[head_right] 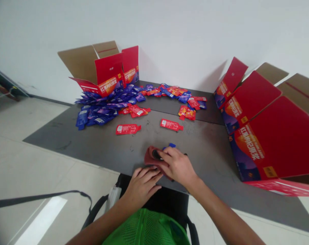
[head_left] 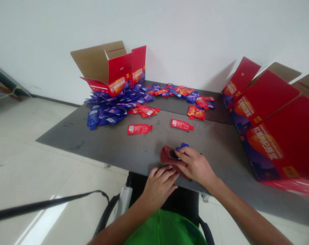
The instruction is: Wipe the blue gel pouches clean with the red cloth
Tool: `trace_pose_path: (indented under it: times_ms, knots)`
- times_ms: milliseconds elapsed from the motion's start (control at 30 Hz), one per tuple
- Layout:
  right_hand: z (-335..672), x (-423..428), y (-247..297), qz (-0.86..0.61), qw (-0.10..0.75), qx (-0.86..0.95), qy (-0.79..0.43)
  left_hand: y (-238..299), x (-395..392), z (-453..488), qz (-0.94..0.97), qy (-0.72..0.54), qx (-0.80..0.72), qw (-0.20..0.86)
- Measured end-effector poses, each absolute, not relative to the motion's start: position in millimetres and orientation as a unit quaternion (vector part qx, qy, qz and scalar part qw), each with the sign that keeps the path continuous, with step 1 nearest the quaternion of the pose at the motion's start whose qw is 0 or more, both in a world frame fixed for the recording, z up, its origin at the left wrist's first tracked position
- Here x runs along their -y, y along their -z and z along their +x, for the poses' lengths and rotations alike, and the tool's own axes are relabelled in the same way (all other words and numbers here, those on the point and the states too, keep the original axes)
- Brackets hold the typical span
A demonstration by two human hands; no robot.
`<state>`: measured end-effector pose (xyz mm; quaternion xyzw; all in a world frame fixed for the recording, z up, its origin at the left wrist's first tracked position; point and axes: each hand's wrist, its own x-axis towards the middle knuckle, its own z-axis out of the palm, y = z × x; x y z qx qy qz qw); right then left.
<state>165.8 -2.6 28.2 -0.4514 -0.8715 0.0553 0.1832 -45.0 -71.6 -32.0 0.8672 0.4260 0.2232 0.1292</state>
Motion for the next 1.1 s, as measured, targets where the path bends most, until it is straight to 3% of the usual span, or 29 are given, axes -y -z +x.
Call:
trace_pose_path:
  times_ms: [100, 333, 433, 567, 833, 933, 1100]
  knots:
    - [161, 6, -15, -0.443, 0.163, 0.879, -0.068, 31, 72, -46, 0.868, -0.214, -0.426, 0.137]
    - [197, -44, -30, -0.557, 0.216, 0.802, -0.014, 33, 69, -48, 0.869, -0.239, -0.413, 0.133]
    - [179, -20, -36, -0.506, 0.258, 0.823, -0.022, 33, 70, -48, 0.867, -0.246, -0.413, 0.128]
    - [157, 9, -16, -0.407, 0.222, 0.884, -0.052, 32, 70, -47, 0.864, -0.243, -0.424, 0.122]
    - [191, -53, -18, -0.504, 0.235, 0.831, -0.010, 30, 68, -48, 0.866, -0.257, -0.410, 0.123]
    - [177, -33, -30, -0.489, 0.266, 0.831, -0.022, 31, 68, -47, 0.866, -0.259, -0.409, 0.124]
    - [150, 9, -14, -0.403, 0.235, 0.882, -0.071, 31, 69, -47, 0.862, -0.246, -0.427, 0.119]
